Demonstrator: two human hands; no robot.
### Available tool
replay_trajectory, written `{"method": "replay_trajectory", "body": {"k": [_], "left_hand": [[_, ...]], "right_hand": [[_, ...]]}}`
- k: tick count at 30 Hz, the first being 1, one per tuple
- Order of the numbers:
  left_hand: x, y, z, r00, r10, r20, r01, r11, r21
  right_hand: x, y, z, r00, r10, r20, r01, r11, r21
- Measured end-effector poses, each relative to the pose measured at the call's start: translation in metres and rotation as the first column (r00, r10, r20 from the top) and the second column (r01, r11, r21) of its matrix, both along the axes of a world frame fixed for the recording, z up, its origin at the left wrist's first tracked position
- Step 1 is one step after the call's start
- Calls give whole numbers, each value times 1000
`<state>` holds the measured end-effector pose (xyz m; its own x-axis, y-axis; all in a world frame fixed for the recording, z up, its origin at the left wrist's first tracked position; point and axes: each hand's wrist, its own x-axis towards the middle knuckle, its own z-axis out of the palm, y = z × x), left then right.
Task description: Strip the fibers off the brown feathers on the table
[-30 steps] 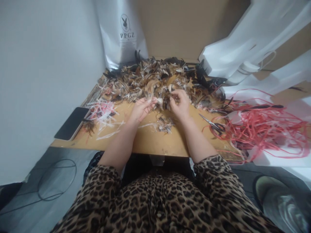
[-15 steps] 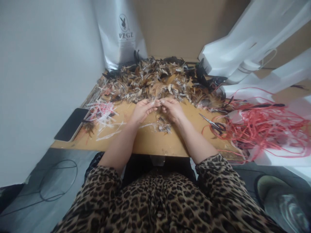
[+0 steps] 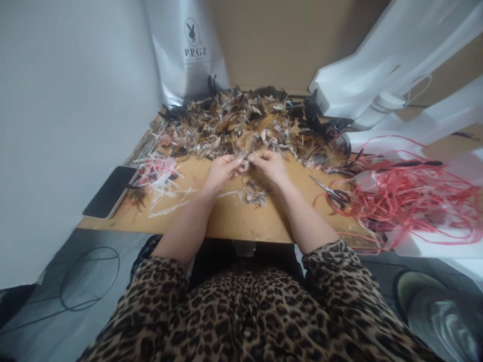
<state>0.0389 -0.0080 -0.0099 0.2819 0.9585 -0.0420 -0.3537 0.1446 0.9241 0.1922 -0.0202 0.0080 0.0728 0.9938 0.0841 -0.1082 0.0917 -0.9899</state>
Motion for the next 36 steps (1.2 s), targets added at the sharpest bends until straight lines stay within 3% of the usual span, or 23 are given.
{"method": "replay_trajectory", "body": {"k": [15,24,30,36], "left_hand": [[1,-1,-1,994,-89,-63,91,995,30],[1,2,-8,989,-89,-118,92,996,19],[-1,2,-5,996,-89,2,89,995,-46],[-4,8,-4,990,-7,141,22,994,-110]], "right_hand": [[-4,1,-7,997,76,-4,-76,996,-45],[-3,2,-9,992,106,75,-108,994,22],[-2,3,-11,997,71,31,-72,996,47],[0,-4,-3,991,16,135,-31,993,114]]}}
